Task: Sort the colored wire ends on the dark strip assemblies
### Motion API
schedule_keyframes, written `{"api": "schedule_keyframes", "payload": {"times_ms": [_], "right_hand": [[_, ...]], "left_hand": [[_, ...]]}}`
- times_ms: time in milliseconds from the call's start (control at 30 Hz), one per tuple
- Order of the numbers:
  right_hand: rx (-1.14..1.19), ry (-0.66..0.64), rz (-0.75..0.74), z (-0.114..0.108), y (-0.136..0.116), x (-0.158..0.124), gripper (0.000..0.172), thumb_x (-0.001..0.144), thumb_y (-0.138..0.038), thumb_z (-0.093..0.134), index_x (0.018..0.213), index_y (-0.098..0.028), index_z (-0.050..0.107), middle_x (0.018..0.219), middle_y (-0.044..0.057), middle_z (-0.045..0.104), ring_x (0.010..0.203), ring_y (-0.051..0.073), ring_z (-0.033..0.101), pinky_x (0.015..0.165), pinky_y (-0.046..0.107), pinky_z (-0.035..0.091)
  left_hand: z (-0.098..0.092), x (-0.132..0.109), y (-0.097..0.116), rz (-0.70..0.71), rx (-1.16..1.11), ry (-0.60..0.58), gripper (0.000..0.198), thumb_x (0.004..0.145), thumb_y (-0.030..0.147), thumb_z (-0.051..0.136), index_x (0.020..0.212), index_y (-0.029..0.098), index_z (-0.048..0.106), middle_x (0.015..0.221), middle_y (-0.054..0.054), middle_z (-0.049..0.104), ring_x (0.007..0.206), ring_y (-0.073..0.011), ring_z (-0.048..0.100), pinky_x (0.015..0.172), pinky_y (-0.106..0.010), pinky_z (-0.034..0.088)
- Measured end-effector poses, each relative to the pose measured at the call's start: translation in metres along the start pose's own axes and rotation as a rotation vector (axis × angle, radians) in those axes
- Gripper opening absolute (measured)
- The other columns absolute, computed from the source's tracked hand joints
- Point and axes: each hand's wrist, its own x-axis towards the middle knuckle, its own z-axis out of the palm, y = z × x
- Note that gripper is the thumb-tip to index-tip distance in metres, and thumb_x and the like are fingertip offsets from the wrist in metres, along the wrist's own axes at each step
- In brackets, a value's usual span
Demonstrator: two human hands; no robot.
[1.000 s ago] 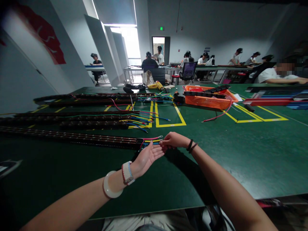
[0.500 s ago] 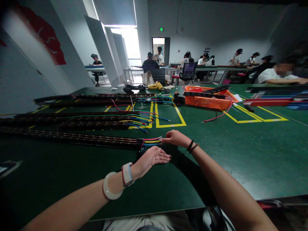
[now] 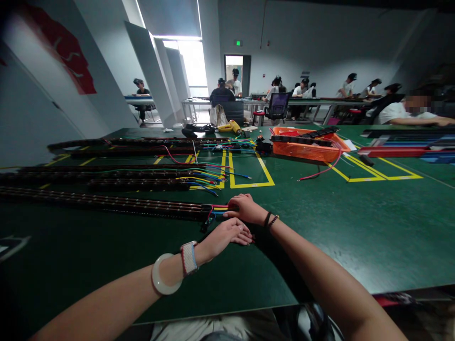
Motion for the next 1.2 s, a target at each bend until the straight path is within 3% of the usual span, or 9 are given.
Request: {"api": "schedule_keyframes", "payload": {"times_ms": [167,333,467,600,900,1067,1200], "right_hand": [[0.046,0.031,0.046,-0.002,-0.004,0.002,0.029,0.075,-0.044,0.067,0.074,-0.015,0.064,0.069,0.002,0.063,0.065,0.012,0.052,0.066,0.025,0.033],[-0.215,0.129,-0.066,-0.005,-0.011,-0.001,0.013,0.079,-0.027,0.063,0.070,-0.017,0.064,0.074,0.003,0.065,0.077,0.016,0.054,0.077,0.030,0.031],[-0.393,0.153,-0.211,-0.008,-0.015,-0.004,0.017,0.084,-0.030,0.057,0.075,-0.018,0.063,0.076,0.004,0.065,0.078,0.016,0.053,0.081,0.033,0.029],[-0.525,0.173,-0.319,-0.006,-0.017,-0.007,0.023,0.090,-0.024,0.047,0.076,-0.018,0.064,0.077,0.004,0.064,0.079,0.017,0.050,0.084,0.036,0.028],[-0.714,0.215,-0.489,0.003,-0.020,-0.015,0.026,0.092,-0.013,0.040,0.087,-0.016,0.065,0.086,0.007,0.064,0.081,0.018,0.048,0.087,0.037,0.031],[-0.647,0.161,-0.538,-0.010,-0.017,-0.017,0.025,0.093,-0.022,0.041,0.090,-0.016,0.065,0.081,0.006,0.062,0.076,0.017,0.047,0.080,0.035,0.033],[-0.575,0.145,-0.527,-0.028,-0.008,-0.018,0.031,0.093,-0.039,0.041,0.099,-0.019,0.063,0.084,0.006,0.062,0.080,0.018,0.047,0.079,0.034,0.031]], "left_hand": [[-0.005,0.003,0.001,-0.039,-0.204,-0.003,0.023,0.082,0.033,0.058,0.090,0.012,0.056,0.087,-0.015,0.068,0.077,-0.0204,0.066,0.079,-0.037,0.048],[-0.013,0.007,0.007,-0.124,-0.576,0.021,0.029,0.089,0.036,0.046,0.098,0.010,0.058,0.098,-0.014,0.066,0.089,-0.0184,0.064,0.092,-0.036,0.044],[-0.014,0.010,0.007,-0.028,-0.752,0.158,0.026,0.091,0.034,0.044,0.087,0.014,0.060,0.085,-0.007,0.066,0.087,-0.0144,0.062,0.092,-0.031,0.045],[-0.014,0.012,0.006,0.051,-0.776,0.246,0.028,0.092,0.028,0.042,0.076,0.014,0.061,0.078,-0.005,0.065,0.082,-0.0128,0.061,0.090,-0.030,0.046],[-0.015,0.014,0.002,0.042,-0.798,0.350,0.024,0.092,0.023,0.044,0.076,0.015,0.060,0.083,-0.003,0.064,0.077,-0.0087,0.060,0.083,-0.024,0.048],[-0.015,0.014,0.004,0.051,-0.791,0.345,0.028,0.092,0.024,0.042,0.073,0.014,0.059,0.070,0.000,0.061,0.061,-0.0063,0.055,0.074,-0.022,0.049],[-0.015,0.012,0.006,0.063,-0.731,0.282,0.032,0.093,0.030,0.040,0.078,0.011,0.060,0.077,-0.005,0.064,0.070,-0.0103,0.059,0.083,-0.029,0.048]]}}
